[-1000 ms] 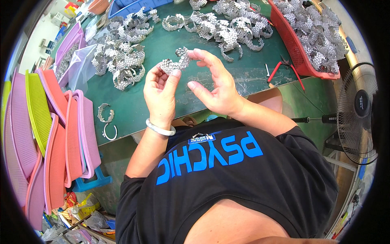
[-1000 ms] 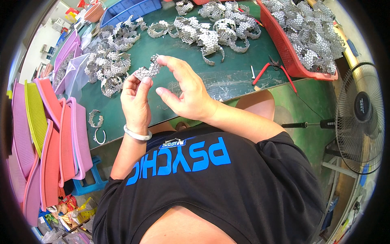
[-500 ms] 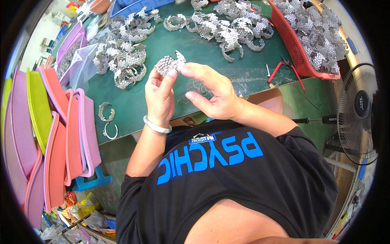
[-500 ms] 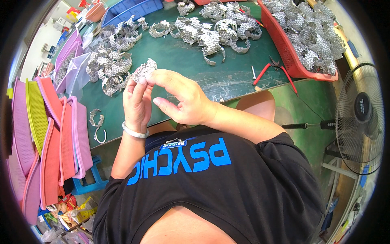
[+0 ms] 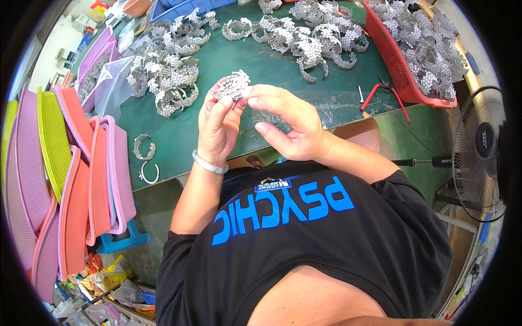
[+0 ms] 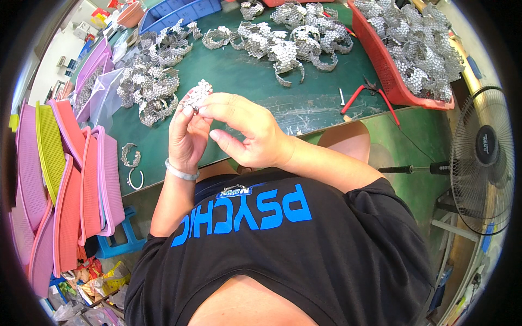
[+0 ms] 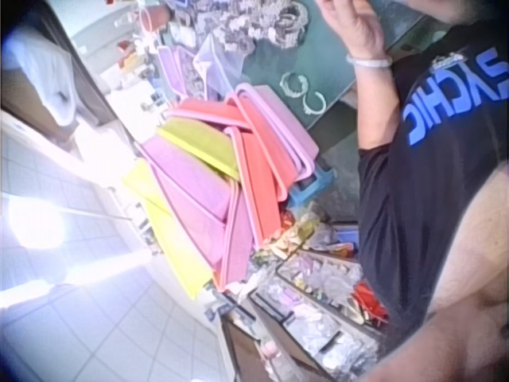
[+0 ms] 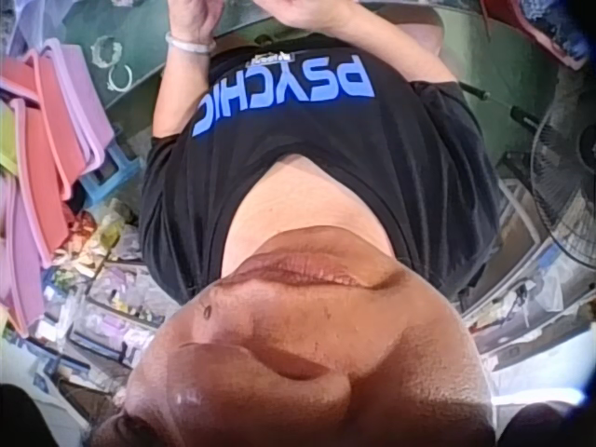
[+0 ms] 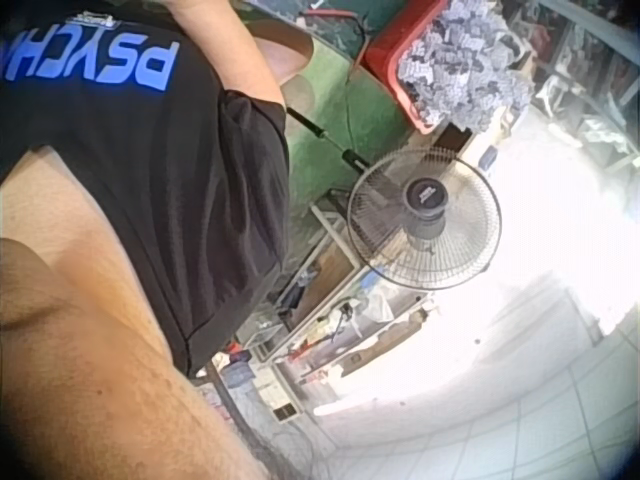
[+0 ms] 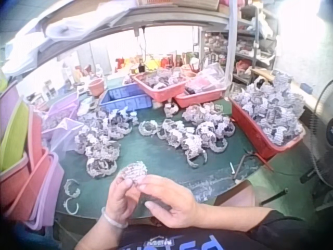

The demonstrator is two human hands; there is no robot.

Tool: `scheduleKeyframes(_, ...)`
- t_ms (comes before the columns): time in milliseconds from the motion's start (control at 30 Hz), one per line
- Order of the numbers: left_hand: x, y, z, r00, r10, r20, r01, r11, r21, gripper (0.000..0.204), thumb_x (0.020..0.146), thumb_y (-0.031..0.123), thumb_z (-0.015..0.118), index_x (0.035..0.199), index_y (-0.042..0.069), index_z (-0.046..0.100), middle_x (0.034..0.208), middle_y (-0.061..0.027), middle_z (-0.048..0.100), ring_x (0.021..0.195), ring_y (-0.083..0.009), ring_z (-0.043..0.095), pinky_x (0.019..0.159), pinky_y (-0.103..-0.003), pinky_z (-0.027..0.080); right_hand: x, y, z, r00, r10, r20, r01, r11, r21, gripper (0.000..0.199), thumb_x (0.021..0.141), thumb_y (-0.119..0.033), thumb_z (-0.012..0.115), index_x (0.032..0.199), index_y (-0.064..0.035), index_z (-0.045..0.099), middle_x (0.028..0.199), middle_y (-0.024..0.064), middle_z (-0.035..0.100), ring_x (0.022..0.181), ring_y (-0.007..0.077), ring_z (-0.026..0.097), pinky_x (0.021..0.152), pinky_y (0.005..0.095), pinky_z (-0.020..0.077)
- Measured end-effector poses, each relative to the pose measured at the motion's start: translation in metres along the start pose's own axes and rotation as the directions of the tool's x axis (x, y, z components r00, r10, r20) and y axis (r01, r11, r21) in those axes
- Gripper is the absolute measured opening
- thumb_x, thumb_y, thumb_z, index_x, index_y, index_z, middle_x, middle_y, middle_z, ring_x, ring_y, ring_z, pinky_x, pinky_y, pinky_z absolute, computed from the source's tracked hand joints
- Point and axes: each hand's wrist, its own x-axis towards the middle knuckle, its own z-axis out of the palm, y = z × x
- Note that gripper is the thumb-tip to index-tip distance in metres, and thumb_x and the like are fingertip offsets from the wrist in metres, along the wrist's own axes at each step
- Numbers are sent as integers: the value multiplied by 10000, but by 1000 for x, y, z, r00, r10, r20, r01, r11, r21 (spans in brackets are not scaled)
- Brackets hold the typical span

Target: The person picks up small circular metal lattice pieces, joins them together by hand, and places the assembled components into a pink tray on a production table.

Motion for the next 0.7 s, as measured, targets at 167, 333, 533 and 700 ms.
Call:
scheduleKeyframes(167, 0, 1, -1, 993, -68, 96, 75, 995, -72, 502, 784, 161, 609, 1207, -11, 400, 1166, -130, 511, 1046, -219, 516, 922, -352, 395, 0, 5, 0, 999, -32, 2, 32, 996, -80, 369, 653, 31, 625, 1014, 2, 553, 1041, 158, 568, 982, 339, 547, 854, 392, 443)
scheduleKeyframes(333, 1, 3, -1, 983, -105, 150, 123, 986, -116, 586, 761, 215, 597, 1243, -30, 370, 1199, -142, 490, 1092, -243, 490, 943, -379, 378, 2, 2, 0, 997, -79, 18, 80, 988, -132, 354, 642, 15, 634, 989, 0, 563, 1027, 157, 572, 980, 361, 538, 866, 422, 431)
scheduleKeyframes(533, -1, 6, 0, 965, -176, 195, 220, 948, -232, 682, 716, 238, 551, 1282, -60, 314, 1265, -217, 419, 1163, -294, 433, 1001, -397, 329, 0, 3, 4, 986, -141, 94, 154, 976, -152, 393, 634, 9, 648, 1016, 10, 555, 1069, 165, 569, 1034, 364, 518, 894, 433, 413)
scheduleKeyframes(700, 0, 7, 1, 952, -180, 248, 248, 928, -277, 720, 693, 249, 559, 1287, -66, 302, 1260, -253, 405, 1167, -321, 425, 1017, -402, 310, 2, 0, 4, 975, -165, 150, 190, 967, -168, 404, 611, 17, 650, 1005, 10, 562, 1063, 159, 570, 1028, 353, 521, 900, 441, 412)
